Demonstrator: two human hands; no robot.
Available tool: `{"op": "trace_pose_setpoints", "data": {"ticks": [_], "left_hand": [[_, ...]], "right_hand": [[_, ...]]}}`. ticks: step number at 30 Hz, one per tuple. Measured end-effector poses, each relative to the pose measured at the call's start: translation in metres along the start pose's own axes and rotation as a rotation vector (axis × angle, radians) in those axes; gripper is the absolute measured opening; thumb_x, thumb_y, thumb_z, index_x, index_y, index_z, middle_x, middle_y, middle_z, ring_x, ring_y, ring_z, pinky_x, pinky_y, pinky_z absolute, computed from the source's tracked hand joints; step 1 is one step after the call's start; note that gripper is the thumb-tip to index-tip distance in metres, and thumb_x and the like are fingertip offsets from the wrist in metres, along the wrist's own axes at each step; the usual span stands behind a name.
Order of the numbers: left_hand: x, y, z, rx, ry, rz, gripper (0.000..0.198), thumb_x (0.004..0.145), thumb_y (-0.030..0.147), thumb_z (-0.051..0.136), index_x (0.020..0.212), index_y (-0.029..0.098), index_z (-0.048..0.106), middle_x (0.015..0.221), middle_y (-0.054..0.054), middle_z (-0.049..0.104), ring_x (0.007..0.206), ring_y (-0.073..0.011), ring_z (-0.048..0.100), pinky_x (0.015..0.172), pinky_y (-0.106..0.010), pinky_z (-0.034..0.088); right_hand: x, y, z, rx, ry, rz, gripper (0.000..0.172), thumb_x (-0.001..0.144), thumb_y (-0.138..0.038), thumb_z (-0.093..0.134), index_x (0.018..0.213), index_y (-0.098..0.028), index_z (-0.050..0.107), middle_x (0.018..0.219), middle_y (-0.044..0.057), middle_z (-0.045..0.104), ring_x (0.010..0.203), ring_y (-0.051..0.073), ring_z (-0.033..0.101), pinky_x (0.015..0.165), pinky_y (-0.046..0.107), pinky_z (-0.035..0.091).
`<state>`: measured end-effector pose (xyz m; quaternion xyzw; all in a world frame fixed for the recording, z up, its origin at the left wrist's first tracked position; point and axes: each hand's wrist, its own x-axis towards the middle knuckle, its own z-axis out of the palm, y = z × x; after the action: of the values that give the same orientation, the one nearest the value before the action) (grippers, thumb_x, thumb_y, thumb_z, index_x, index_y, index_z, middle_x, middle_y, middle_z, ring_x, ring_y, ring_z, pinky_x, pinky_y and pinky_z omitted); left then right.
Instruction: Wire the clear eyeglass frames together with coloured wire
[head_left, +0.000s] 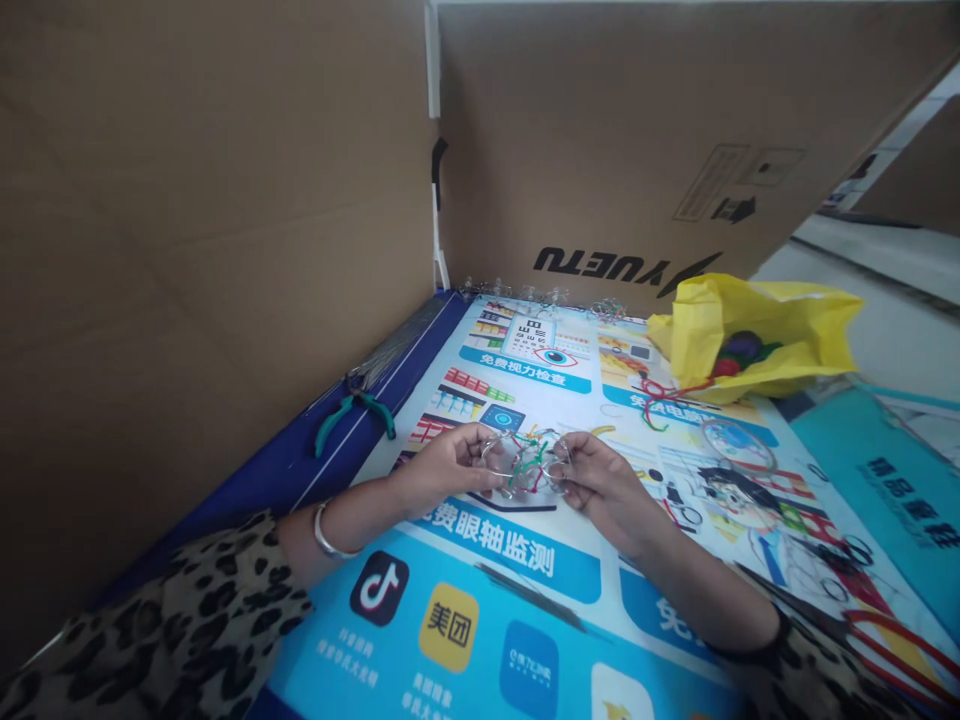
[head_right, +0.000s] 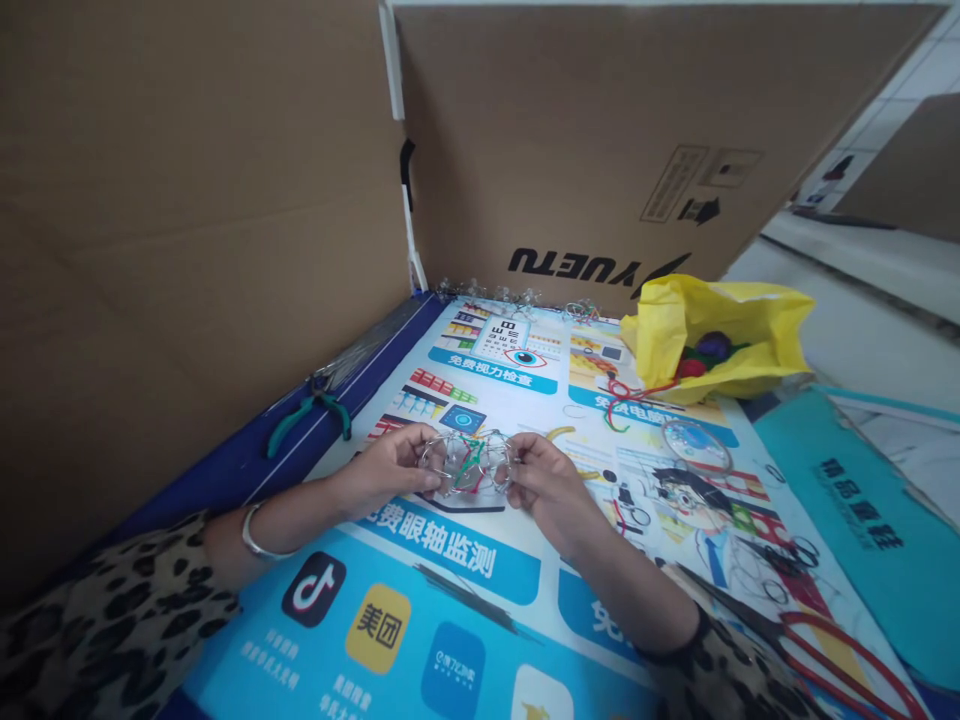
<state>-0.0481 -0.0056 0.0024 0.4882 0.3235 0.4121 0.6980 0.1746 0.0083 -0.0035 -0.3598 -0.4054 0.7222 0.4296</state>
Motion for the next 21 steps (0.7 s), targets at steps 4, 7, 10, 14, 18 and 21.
{"op": "trace_pose_setpoints", "data": {"ticks": [4,7,10,14,18,21], "left_hand": [[0.0007,-0.0008,-0.0044,-0.053,-0.049,-0.033,0.029,0.065,0.016,0.071,0.086,0.014,0.051,0.073,0.0,0.056,0.064,-0.0092,0.058,0.057,-0.02,0.044],[0.0013,-0.0023,-0.0076,-0.06,-0.064,-0.034,0.028,0.066,0.015,0.07,0.087,0.014,0.051,0.073,0.001,0.055,0.061,-0.0071,0.054,0.055,-0.019,0.041],[0.0015,-0.0024,-0.009,-0.054,-0.057,-0.024,0.028,0.064,0.011,0.068,0.084,0.015,0.05,0.073,0.002,0.052,0.061,-0.006,0.051,0.055,-0.018,0.038],[0.0015,-0.0011,-0.009,0.006,-0.057,0.002,0.024,0.063,0.008,0.065,0.077,0.015,0.047,0.072,0.003,0.048,0.061,-0.005,0.044,0.053,-0.018,0.033],[0.0019,-0.0022,-0.0083,0.132,-0.062,0.07,0.023,0.066,0.012,0.064,0.075,0.016,0.044,0.073,0.002,0.047,0.067,-0.0072,0.043,0.059,-0.02,0.034],[0.0027,-0.0037,-0.0056,0.237,-0.029,0.129,0.028,0.064,0.017,0.069,0.076,0.016,0.043,0.073,0.003,0.045,0.067,-0.008,0.042,0.061,-0.022,0.034]], "right_hand": [[-0.0008,-0.0019,0.0013,-0.005,0.029,0.019,0.023,0.067,-0.013,0.069,0.085,-0.021,0.057,0.075,-0.001,0.058,0.054,0.006,0.048,0.043,0.018,0.033],[-0.0018,-0.0028,0.0027,-0.004,0.013,0.005,0.023,0.067,-0.014,0.069,0.085,-0.021,0.056,0.082,0.0,0.059,0.058,0.007,0.051,0.044,0.018,0.032],[-0.0016,-0.0019,0.0022,-0.003,-0.008,-0.025,0.022,0.068,-0.013,0.068,0.085,-0.021,0.056,0.082,0.0,0.059,0.062,0.008,0.053,0.044,0.018,0.033],[-0.0011,0.0001,0.0002,-0.009,-0.05,-0.069,0.02,0.069,-0.01,0.065,0.082,-0.021,0.055,0.074,-0.001,0.056,0.061,0.009,0.053,0.045,0.018,0.036],[-0.0014,0.0007,-0.0005,-0.022,-0.069,-0.104,0.023,0.067,-0.006,0.062,0.082,-0.021,0.055,0.071,-0.002,0.055,0.059,0.008,0.051,0.046,0.019,0.037],[-0.0016,0.0015,-0.0002,-0.032,-0.053,-0.136,0.025,0.066,-0.005,0.061,0.083,-0.022,0.054,0.072,-0.003,0.054,0.057,0.008,0.051,0.045,0.019,0.036]]}}
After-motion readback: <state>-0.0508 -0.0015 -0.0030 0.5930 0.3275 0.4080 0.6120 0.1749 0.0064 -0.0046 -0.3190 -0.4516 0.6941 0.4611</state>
